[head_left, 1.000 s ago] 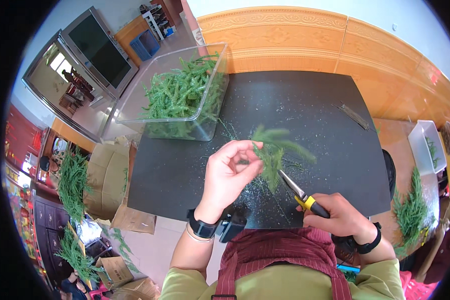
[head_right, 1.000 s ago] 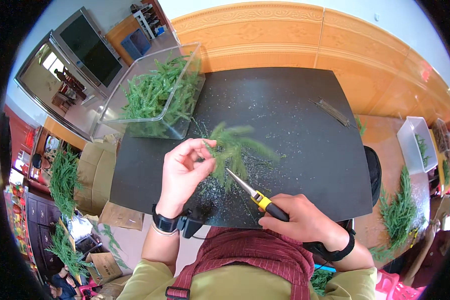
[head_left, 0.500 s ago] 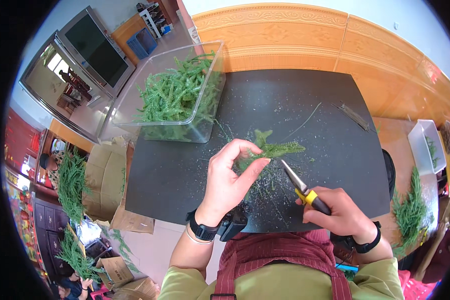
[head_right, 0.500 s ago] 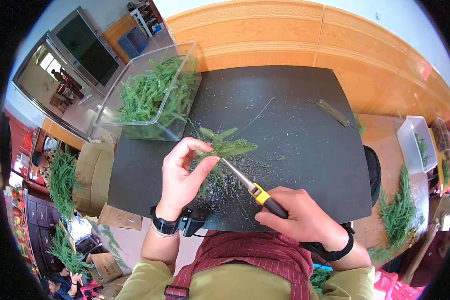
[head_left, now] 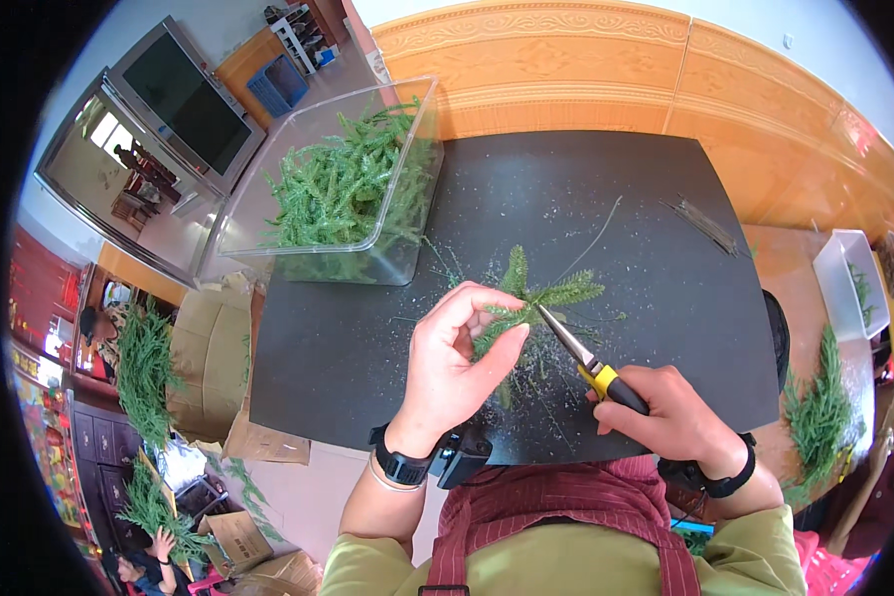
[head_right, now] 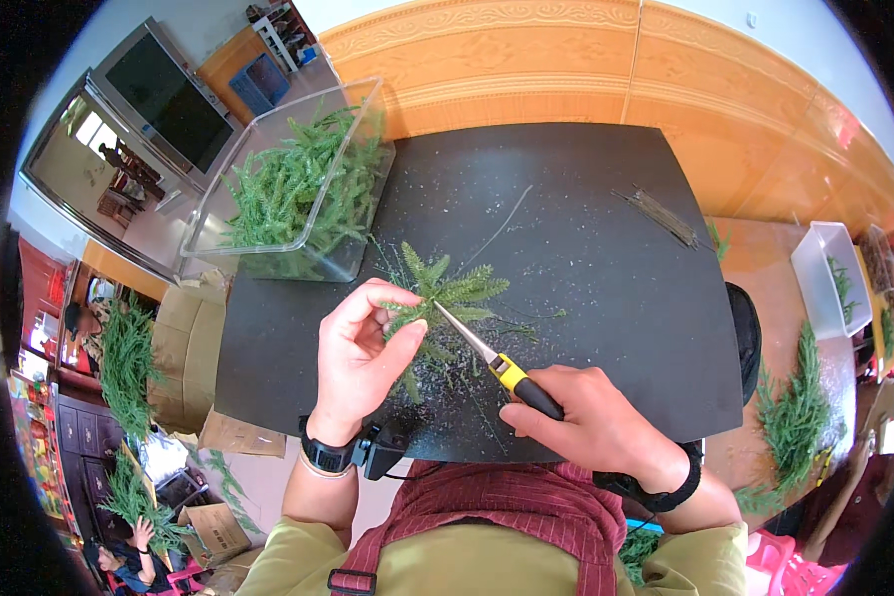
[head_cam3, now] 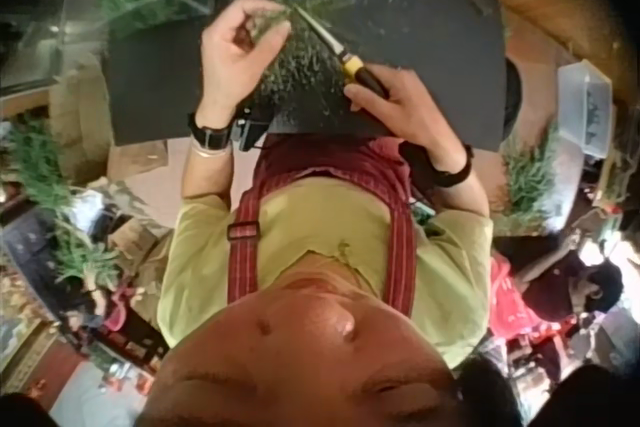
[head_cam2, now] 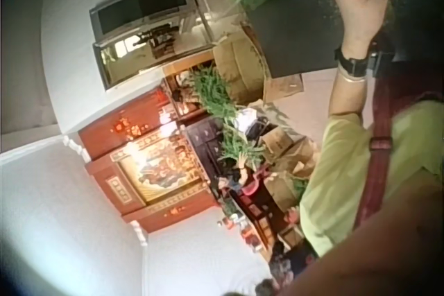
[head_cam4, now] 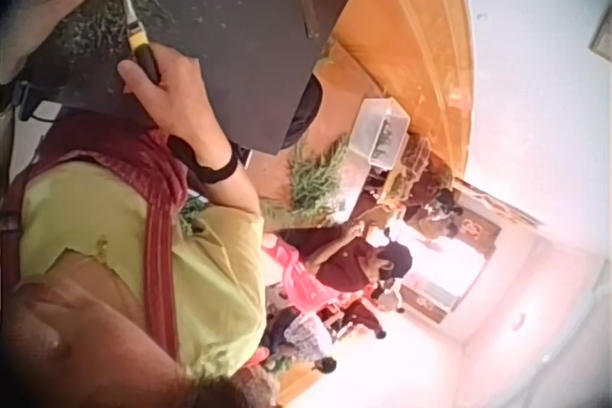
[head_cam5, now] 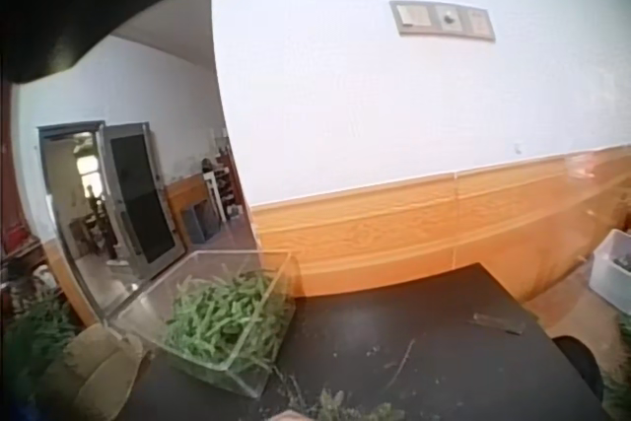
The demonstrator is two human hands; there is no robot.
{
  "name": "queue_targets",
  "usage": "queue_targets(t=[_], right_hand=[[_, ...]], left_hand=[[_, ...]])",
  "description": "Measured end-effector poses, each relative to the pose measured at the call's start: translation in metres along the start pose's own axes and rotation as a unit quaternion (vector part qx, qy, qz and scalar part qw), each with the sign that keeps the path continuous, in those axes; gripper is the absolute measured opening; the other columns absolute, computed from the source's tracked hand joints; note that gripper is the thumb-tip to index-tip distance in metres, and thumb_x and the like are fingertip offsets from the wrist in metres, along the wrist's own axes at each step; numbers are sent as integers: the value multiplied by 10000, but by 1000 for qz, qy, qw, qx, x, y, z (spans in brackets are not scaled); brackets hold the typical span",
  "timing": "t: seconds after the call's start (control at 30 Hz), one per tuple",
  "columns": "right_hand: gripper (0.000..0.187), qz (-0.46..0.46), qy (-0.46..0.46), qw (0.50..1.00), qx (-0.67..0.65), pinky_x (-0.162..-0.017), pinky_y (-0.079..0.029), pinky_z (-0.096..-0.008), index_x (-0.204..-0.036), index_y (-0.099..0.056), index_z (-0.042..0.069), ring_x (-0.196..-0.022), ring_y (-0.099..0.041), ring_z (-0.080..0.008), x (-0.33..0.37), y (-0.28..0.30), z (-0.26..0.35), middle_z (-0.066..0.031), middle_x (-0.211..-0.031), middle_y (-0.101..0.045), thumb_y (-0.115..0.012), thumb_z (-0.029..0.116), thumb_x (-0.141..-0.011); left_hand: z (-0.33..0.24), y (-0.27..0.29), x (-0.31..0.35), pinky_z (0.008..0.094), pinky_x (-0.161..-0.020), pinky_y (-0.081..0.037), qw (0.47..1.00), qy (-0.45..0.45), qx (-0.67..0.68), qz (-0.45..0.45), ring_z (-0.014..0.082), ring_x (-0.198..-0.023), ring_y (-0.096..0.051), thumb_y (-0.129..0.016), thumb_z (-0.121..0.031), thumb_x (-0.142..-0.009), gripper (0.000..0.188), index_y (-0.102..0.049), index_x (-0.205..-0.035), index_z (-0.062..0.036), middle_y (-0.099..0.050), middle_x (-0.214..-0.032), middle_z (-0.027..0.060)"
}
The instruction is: Trimming and sorting green plant branches into containers.
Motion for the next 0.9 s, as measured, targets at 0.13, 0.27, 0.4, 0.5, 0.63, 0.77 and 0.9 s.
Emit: queue_targets(t=[0.13, 0.27, 0.4, 0.5, 0.63, 0.77, 0.9], right_hand=[[253, -5, -5, 1000, -6, -516, -390, -366, -721, -536, 0, -553, -501, -288, 0, 1, 2, -136, -594, -499, -605, 227, -808], [250, -11, -24, 999, -23, -533, -412, -360, -733, -551, -1, -577, -530, -299, -1, 3, 3, -141, -615, -532, -596, 232, -813], [247, -35, 8, 999, 28, -548, -427, -357, -746, -565, -1, -589, -549, -302, -2, 6, 7, -140, -641, -566, -590, 234, -818], [248, -57, 39, 993, 97, -555, -431, -360, -750, -570, -2, -588, -553, -303, -3, 8, 11, -138, -661, -586, -588, 236, -819], [200, -2, -23, 999, 27, -618, -458, -264, -843, -621, -1, -676, -603, -137, -3, 3, 4, -75, -781, -649, -556, 188, -838], [204, 43, -72, 993, -83, -680, -454, -257, -813, -621, 5, -755, -599, -131, -1, -5, -5, -60, -847, -650, -537, 187, -853], [207, 61, -88, 988, -114, -759, -438, -263, -803, -619, 6, -832, -589, -142, -1, -8, -6, -51, -854, -644, -516, 176, -864]], left_hand=[[-3, -3, -2, 172, -621, -331, 1000, -1, 8, -13, 48, -715, -415, -611, 104, -728, 215, -578, -916, 5, -493, -815, -1], [-5, -2, -5, 175, -611, -314, 999, -12, -30, -11, 57, -697, -396, -623, 95, -716, 197, -594, -888, 4, -492, -810, -4], [-9, -2, -3, 181, -627, -337, 994, -19, -99, -27, 65, -706, -422, -628, 90, -709, 193, -600, -879, 5, -499, -811, 5], [-17, -6, -2, 185, -643, -354, 981, -76, -172, -48, 70, -716, -444, -626, 89, -709, 190, -602, -878, 3, -503, -816, 9], [-26, -8, -2, 193, -642, -380, 968, -112, -216, -53, 75, -712, -475, -620, 82, -723, 184, -597, -888, 6, -516, -814, 11], [-6, -2, -3, 189, -628, -389, 991, -58, -109, -44, 68, -702, -485, -611, 75, -744, 174, -584, -904, 13, -528, -818, 6], [3, 0, -4, 179, -631, -387, 1000, -5, -1, -24, 52, -712, -482, -603, 66, -763, 182, -569, -934, 11, -531, -831, -3]])
Point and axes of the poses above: each hand's wrist, its own x-axis away from the middle knuckle, its own y-axis out of the back of the hand, z = x × y, the point moved 7 cm from there along -x, towards the middle knuckle
